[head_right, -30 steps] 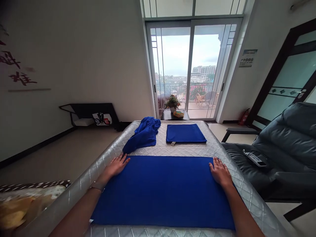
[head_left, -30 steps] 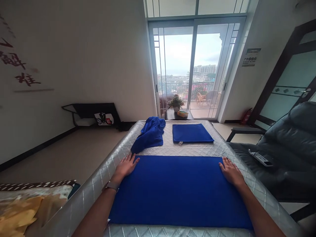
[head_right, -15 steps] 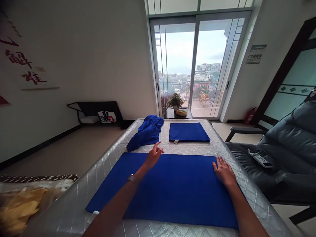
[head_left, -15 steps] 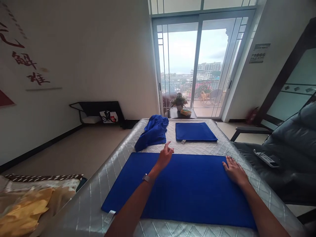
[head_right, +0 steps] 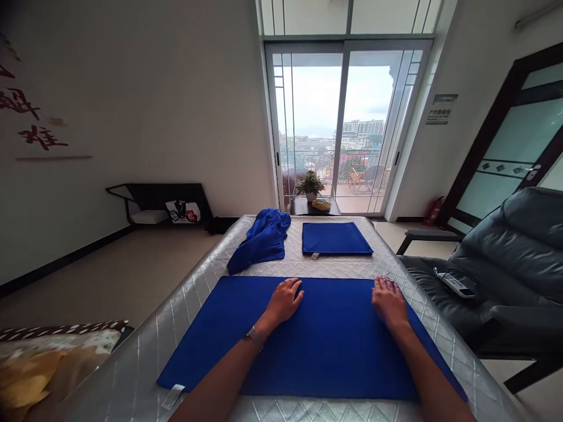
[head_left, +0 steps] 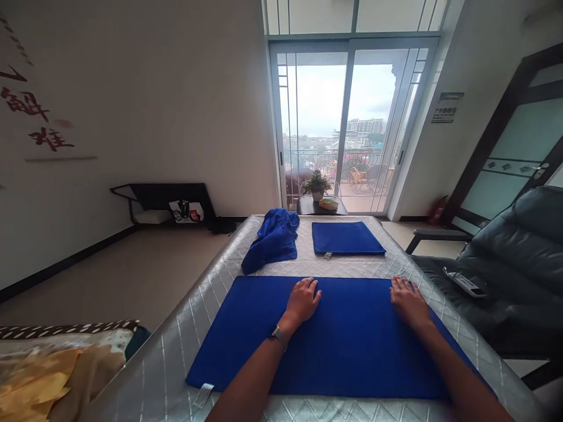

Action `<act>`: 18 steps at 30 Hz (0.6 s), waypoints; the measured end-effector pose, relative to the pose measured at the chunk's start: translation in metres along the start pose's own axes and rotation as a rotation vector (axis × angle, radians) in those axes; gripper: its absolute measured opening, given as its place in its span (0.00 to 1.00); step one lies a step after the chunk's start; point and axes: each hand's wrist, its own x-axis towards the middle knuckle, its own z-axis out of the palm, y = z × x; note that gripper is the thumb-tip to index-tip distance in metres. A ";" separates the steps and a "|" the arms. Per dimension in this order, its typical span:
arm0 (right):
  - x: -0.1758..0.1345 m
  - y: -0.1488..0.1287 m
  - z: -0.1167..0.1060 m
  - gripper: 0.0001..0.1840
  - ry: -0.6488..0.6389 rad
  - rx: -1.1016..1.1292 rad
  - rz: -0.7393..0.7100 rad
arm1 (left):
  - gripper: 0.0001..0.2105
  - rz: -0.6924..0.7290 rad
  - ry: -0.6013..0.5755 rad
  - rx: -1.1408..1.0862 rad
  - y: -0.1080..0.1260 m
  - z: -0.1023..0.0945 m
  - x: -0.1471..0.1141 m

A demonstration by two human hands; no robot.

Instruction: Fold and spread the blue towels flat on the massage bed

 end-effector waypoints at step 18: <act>0.000 -0.094 -0.004 0.36 -0.188 0.282 -0.264 | 0.29 -0.041 -0.192 0.142 -0.039 -0.006 -0.001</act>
